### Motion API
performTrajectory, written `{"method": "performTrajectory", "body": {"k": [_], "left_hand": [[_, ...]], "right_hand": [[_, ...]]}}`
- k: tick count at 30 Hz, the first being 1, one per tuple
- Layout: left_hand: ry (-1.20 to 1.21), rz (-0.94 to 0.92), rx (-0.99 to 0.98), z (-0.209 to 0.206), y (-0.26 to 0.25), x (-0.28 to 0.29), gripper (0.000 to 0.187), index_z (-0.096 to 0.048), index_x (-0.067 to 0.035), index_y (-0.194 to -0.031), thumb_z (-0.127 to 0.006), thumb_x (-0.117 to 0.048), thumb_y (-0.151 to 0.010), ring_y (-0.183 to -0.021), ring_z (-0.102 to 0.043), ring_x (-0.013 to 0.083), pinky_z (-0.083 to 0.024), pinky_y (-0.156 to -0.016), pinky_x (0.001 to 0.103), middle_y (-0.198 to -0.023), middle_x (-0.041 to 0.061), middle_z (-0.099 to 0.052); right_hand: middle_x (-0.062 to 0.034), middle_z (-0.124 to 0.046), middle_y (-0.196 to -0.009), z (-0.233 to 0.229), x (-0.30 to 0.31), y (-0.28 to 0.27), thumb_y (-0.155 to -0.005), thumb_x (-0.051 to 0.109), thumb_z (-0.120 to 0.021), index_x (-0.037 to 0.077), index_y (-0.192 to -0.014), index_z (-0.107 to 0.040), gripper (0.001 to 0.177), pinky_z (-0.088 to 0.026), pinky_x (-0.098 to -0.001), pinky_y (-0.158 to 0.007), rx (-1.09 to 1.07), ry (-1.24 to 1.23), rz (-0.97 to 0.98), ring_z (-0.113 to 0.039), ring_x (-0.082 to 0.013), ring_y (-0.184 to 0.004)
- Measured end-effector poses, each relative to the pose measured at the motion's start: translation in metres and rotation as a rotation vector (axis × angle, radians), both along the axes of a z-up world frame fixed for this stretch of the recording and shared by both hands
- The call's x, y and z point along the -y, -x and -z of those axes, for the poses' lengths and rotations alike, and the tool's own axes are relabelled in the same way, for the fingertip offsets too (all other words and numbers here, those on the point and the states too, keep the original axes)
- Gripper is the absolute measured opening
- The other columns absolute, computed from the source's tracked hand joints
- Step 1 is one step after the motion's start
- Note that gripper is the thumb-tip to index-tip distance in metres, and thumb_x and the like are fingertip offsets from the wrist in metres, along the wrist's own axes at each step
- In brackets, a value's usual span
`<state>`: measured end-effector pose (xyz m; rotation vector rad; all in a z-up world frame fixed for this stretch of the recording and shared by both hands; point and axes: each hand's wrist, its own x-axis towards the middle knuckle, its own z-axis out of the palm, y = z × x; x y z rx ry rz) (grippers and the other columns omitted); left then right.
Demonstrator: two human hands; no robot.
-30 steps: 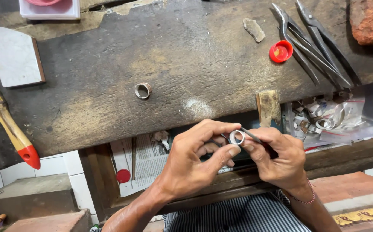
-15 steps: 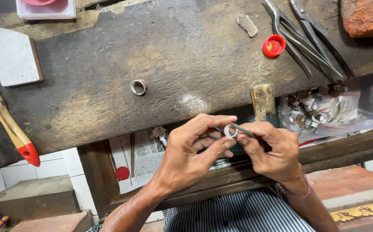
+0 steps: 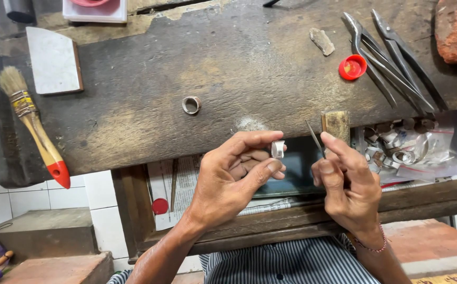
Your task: Filing a small metal jewelry component with a needle file at a workbench.
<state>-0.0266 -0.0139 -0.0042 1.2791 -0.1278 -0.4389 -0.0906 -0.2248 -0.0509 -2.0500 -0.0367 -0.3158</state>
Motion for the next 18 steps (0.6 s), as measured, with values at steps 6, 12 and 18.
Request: {"method": "performTrajectory", "body": {"k": [6,12,18], "left_hand": [[0.019,-0.051,0.039,-0.004,-0.003,-0.006,0.035,-0.063,0.001,-0.129,-0.069,-0.001,-0.095,-0.085,-0.076,0.0222,-0.063,-0.087,0.026,-0.098,0.014,-0.07],[-0.447,-0.128,0.707,-0.005,-0.009,-0.015,0.03,-0.061,0.002,-0.129,-0.068,0.001,-0.1,-0.101,-0.068,0.0224,-0.059,-0.098,0.03,-0.117,0.016,-0.066],[-0.858,-0.145,1.093,0.0,-0.012,-0.015,0.024,-0.06,0.007,-0.128,-0.066,0.0,-0.106,-0.086,-0.058,0.0308,-0.054,-0.082,0.039,-0.119,0.021,-0.056]], "right_hand": [[-0.0133,-0.069,-0.094,0.002,0.003,0.001,-0.107,0.006,-0.054,-0.004,-0.139,-0.056,0.035,-0.055,-0.0244,-0.069,0.056,0.057,-0.054,-0.064,-0.0149,-0.063],[-0.0154,-0.07,-0.106,0.005,0.004,0.001,-0.106,0.002,-0.054,-0.007,-0.139,-0.056,0.034,-0.056,-0.0249,-0.07,0.084,0.065,-0.082,-0.065,-0.0151,-0.064],[-0.0135,-0.066,-0.089,-0.012,-0.002,-0.004,-0.107,0.002,-0.051,-0.007,-0.14,-0.054,0.035,-0.053,-0.0259,-0.071,0.091,0.113,-0.163,-0.06,-0.0155,-0.066]]}}
